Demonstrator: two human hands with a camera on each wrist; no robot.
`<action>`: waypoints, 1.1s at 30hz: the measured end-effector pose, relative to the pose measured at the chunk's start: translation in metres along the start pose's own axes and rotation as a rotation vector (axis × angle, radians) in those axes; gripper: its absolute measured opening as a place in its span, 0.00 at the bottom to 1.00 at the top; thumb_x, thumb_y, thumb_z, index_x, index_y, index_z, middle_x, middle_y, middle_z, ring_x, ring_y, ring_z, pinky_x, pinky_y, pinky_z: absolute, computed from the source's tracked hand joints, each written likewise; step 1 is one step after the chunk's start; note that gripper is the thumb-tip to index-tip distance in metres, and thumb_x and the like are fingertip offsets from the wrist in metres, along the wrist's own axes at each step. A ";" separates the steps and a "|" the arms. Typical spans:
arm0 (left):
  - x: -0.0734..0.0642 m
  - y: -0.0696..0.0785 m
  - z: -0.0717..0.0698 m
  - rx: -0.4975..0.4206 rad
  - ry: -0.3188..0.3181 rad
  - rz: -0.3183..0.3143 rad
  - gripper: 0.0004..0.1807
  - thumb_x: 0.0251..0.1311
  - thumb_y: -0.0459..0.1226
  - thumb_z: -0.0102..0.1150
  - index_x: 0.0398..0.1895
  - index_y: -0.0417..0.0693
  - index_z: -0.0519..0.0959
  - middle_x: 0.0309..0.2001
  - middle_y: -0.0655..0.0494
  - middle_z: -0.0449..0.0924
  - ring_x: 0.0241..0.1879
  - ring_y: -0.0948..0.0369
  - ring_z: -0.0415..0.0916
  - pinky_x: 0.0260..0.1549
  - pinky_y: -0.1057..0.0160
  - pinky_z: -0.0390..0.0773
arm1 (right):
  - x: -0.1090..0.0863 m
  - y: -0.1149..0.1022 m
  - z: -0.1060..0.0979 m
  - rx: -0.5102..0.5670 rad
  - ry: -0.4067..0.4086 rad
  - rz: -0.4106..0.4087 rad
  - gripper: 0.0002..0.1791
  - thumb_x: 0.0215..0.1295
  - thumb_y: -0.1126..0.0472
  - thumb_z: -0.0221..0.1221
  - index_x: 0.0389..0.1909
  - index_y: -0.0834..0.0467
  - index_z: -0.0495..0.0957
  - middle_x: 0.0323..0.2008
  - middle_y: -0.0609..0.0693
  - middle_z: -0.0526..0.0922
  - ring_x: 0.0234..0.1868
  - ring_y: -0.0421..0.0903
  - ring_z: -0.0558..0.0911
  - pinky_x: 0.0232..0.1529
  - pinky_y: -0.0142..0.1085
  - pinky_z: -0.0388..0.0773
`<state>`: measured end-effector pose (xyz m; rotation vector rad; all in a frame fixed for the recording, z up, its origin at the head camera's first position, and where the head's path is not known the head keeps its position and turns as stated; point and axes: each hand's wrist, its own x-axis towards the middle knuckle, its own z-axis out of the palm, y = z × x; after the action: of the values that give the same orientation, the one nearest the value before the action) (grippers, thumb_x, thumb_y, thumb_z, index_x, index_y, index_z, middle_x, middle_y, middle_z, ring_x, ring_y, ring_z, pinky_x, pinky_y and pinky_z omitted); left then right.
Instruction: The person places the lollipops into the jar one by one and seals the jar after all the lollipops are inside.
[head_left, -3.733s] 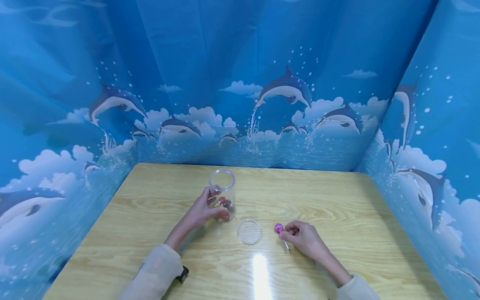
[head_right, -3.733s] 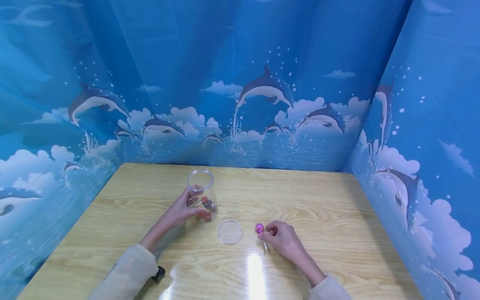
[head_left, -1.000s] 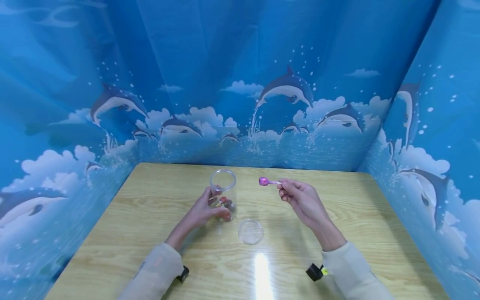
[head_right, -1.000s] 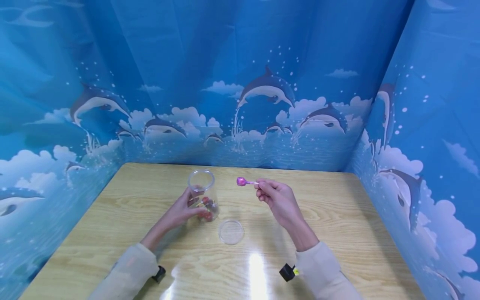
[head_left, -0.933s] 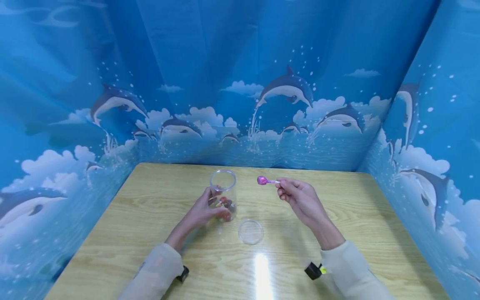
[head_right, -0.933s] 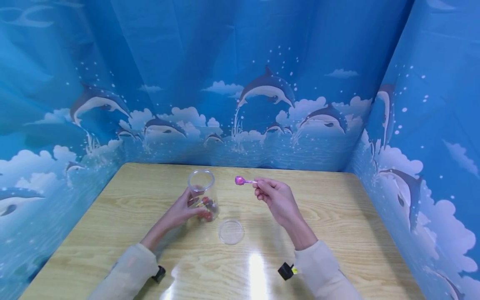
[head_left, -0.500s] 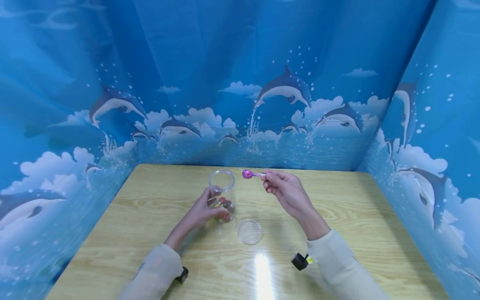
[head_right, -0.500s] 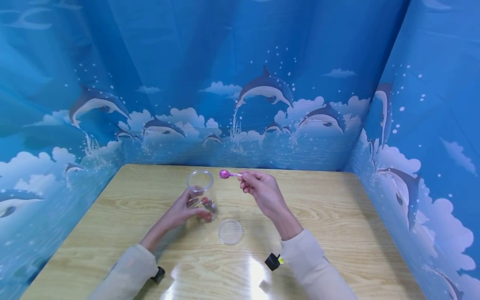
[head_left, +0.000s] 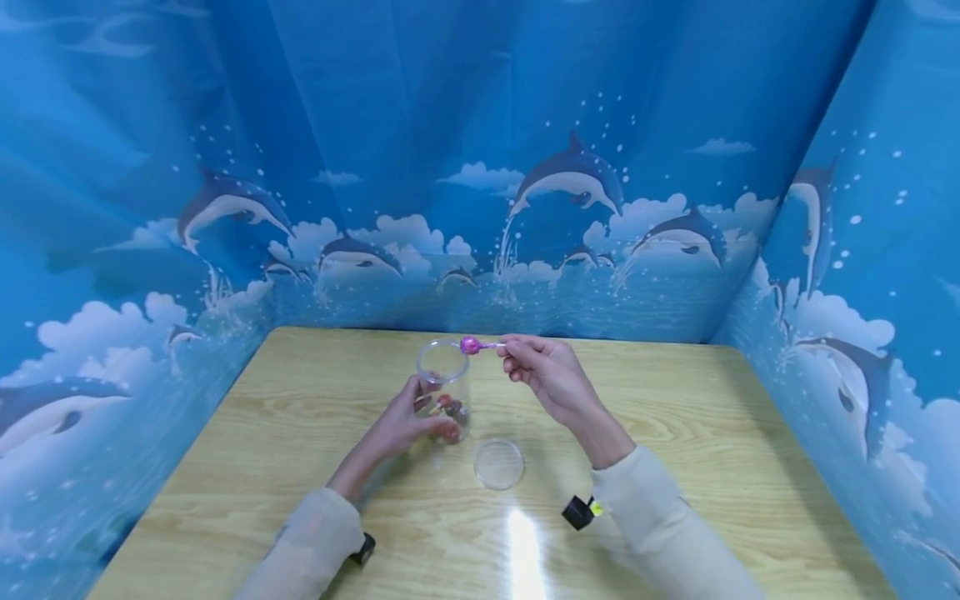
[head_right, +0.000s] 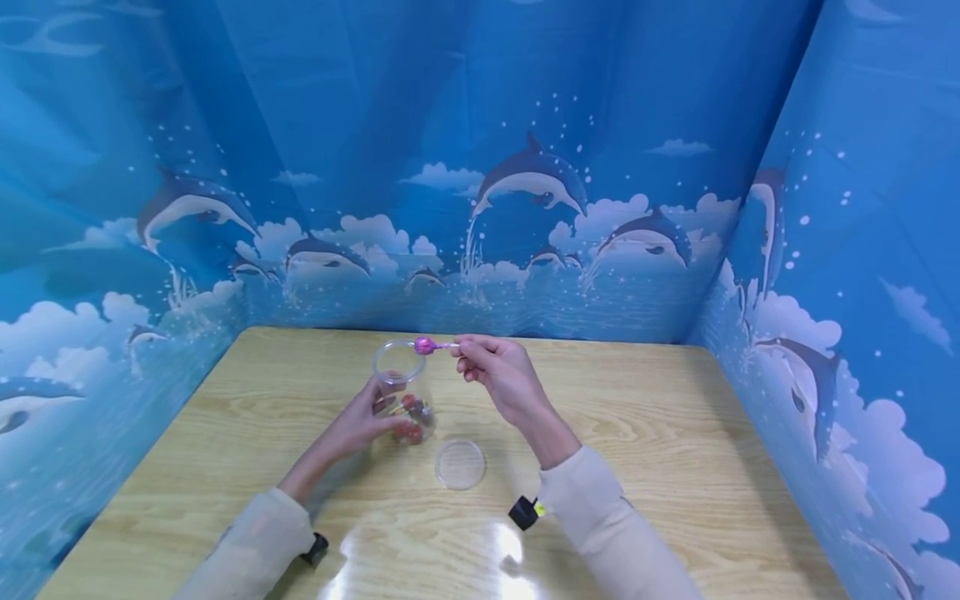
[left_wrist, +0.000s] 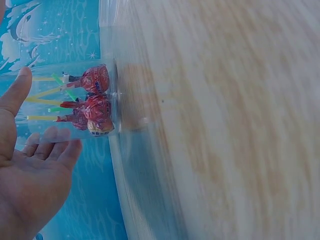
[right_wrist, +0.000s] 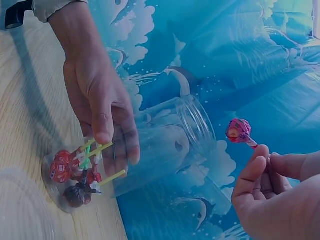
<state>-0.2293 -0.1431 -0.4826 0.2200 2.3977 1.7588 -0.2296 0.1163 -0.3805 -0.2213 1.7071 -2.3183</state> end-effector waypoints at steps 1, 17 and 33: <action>0.000 0.000 0.000 0.002 -0.001 -0.001 0.43 0.50 0.31 0.78 0.69 0.43 0.65 0.68 0.36 0.69 0.73 0.40 0.62 0.75 0.44 0.60 | 0.001 0.000 0.002 -0.009 -0.004 0.000 0.17 0.80 0.64 0.53 0.60 0.71 0.76 0.42 0.52 0.85 0.35 0.41 0.79 0.33 0.28 0.80; 0.001 -0.002 -0.002 -0.019 -0.032 0.014 0.43 0.53 0.32 0.78 0.69 0.39 0.62 0.69 0.35 0.68 0.73 0.38 0.62 0.75 0.43 0.59 | 0.017 0.003 0.024 -0.276 -0.064 -0.035 0.16 0.78 0.58 0.59 0.54 0.66 0.83 0.40 0.56 0.86 0.35 0.44 0.81 0.39 0.34 0.83; 0.001 -0.004 -0.002 0.006 -0.031 0.060 0.42 0.54 0.31 0.77 0.69 0.38 0.63 0.68 0.34 0.69 0.73 0.40 0.63 0.76 0.43 0.59 | 0.023 0.001 0.033 -0.555 -0.114 -0.104 0.16 0.77 0.49 0.59 0.49 0.56 0.87 0.26 0.52 0.81 0.28 0.47 0.76 0.31 0.35 0.75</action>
<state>-0.2312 -0.1459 -0.4859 0.3209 2.3989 1.7607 -0.2426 0.0793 -0.3723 -0.5410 2.2835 -1.7974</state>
